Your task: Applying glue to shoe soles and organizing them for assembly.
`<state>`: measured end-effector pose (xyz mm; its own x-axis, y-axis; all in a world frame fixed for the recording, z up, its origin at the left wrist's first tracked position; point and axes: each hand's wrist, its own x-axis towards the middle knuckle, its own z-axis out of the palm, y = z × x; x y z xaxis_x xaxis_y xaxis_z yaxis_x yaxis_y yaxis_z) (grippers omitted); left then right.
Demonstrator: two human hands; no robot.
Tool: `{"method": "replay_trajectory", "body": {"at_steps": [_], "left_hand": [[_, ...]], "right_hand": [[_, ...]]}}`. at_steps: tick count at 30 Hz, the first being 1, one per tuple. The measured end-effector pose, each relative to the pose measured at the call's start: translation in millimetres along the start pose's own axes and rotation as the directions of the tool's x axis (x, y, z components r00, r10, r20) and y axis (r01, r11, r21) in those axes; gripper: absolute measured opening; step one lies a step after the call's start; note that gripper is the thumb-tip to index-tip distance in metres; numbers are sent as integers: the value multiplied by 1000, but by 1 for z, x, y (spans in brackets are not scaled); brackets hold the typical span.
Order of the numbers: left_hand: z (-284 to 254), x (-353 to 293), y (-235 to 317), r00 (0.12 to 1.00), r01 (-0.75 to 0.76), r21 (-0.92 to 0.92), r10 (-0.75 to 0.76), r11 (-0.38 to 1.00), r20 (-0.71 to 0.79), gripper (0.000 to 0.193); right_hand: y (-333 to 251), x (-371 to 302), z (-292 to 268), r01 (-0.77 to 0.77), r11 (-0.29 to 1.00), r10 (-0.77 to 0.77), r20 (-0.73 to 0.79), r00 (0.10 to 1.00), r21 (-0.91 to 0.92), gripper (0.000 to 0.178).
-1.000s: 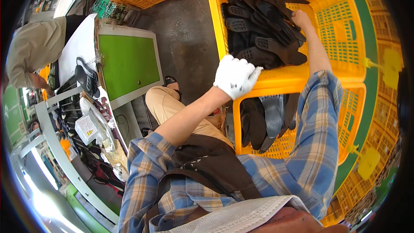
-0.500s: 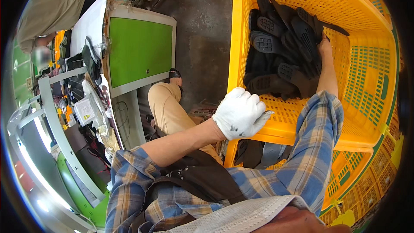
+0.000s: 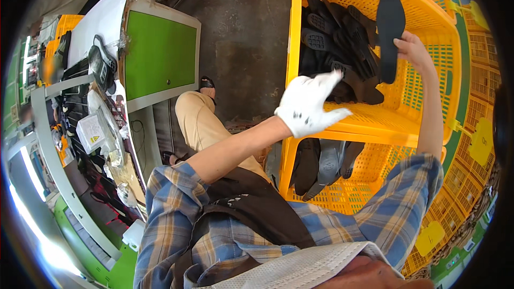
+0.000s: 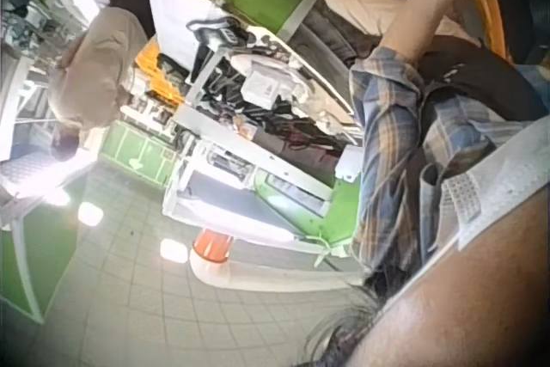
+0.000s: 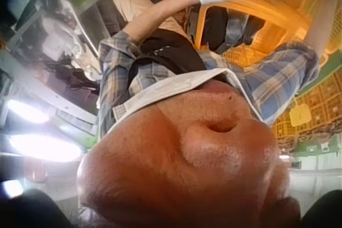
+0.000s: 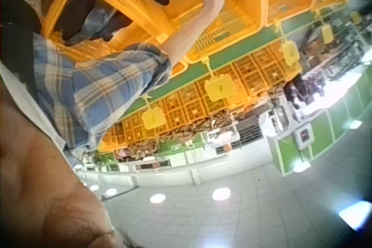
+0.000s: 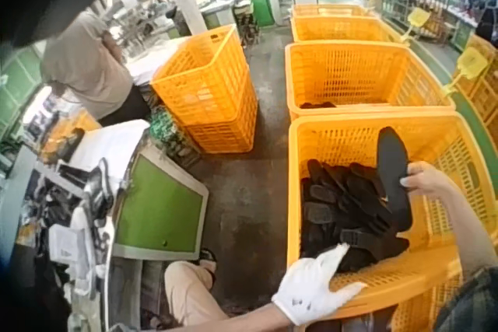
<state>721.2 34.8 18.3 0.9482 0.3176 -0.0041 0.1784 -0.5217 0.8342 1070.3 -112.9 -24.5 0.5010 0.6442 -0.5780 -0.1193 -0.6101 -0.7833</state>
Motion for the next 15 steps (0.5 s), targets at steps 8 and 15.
{"method": "replay_trajectory", "body": {"at_steps": [8,15], "left_hand": [[21,19,-21,873,458,-888,-173,-35,457,41],[33,27,-33,804,526,-850,-341,26,488,28]], "right_hand": [[-67,-18,83,125,966,2,487,873,-228,30],[41,206,66,-65,824,-138,-310,941,-563,82]]}}
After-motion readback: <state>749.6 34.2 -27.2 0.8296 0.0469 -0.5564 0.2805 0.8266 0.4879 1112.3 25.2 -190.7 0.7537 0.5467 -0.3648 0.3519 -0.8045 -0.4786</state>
